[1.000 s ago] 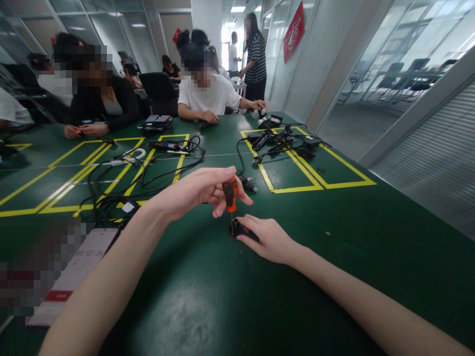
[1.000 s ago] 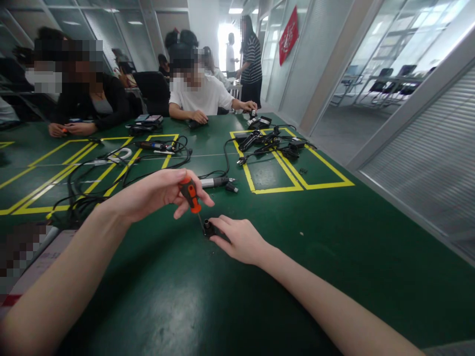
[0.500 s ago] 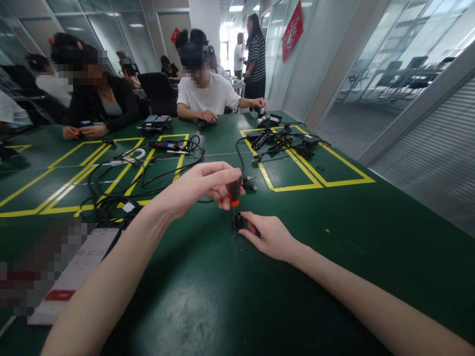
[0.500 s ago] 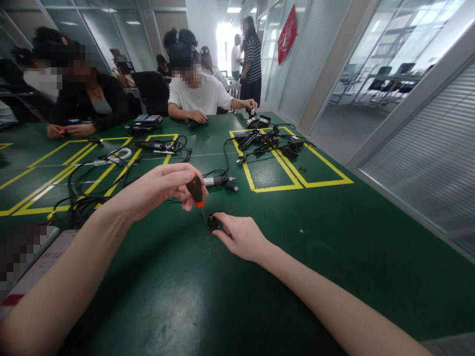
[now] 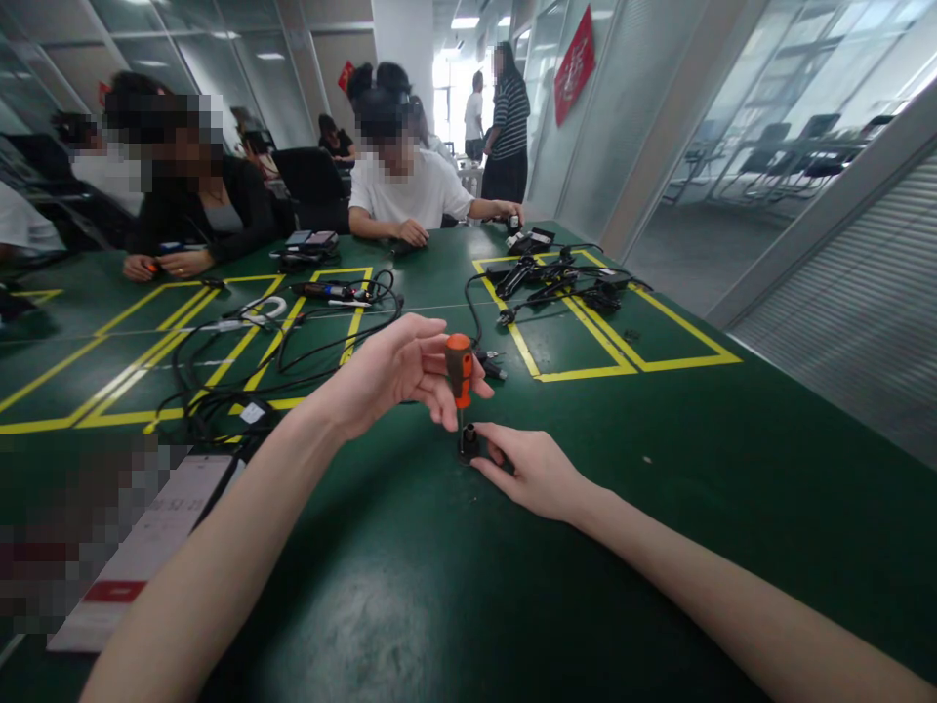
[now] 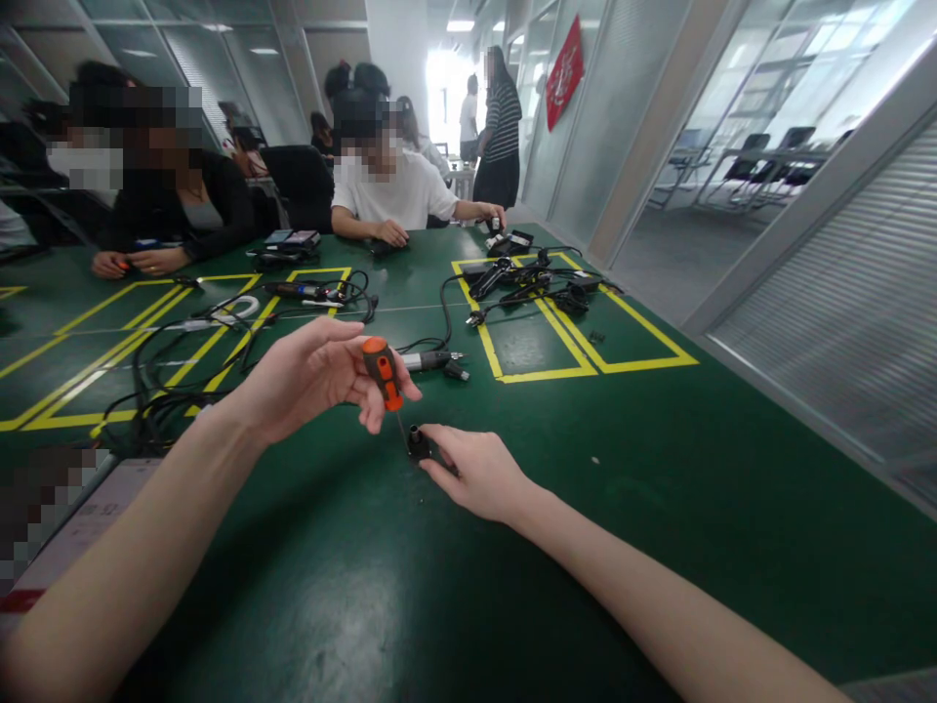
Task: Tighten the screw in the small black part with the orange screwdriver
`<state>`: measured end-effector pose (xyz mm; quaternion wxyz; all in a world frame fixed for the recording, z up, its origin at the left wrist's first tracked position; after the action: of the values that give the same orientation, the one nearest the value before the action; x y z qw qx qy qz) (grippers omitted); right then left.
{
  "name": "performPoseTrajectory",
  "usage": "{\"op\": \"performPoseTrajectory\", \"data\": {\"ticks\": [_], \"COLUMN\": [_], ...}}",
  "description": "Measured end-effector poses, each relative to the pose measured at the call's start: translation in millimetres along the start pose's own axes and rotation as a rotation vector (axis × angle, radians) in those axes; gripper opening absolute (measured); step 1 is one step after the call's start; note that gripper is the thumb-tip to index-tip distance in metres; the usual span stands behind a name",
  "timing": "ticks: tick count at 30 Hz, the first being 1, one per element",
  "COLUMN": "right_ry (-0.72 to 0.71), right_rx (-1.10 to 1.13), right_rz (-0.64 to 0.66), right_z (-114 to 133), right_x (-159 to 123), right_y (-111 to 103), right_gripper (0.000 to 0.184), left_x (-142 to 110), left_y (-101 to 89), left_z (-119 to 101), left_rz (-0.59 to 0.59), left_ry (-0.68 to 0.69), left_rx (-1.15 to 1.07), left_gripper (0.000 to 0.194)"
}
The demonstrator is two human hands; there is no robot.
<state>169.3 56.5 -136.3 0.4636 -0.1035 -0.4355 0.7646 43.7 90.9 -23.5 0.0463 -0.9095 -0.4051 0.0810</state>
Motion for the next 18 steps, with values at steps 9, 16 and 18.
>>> {"op": "performPoseTrajectory", "data": {"ticks": [9,16,18], "right_ry": [-0.057,-0.064,-0.066], "right_rx": [0.009,0.002,0.002], "right_rz": [-0.013,-0.007,-0.007], "right_z": [2.9,1.6,1.3], "right_x": [-1.1,-2.0,-2.0], "right_y": [-1.8,-1.6,-1.6], "right_gripper": [0.042,0.042,0.043], "left_x": [0.5,-1.6,-1.8], "left_y": [0.4,-3.4,-3.2], "left_z": [0.9,-0.8,-1.2], "left_rz": [-0.02,-0.082,-0.087], "left_ry": [0.01,0.01,0.018], "left_rx": [-0.006,0.031,0.041], "left_gripper": [0.041,0.048,0.044]}}
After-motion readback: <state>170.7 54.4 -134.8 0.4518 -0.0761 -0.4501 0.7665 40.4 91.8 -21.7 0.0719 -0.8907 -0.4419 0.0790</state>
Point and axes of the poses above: each hand's wrist, its own x-axis towards the middle knuckle, its own y-axis out of the palm, z = x × y, the point moved 8 cm from there along x, towards the middle knuckle, and after that the axes turned 10 degrees about x, right-handed, at the moved point
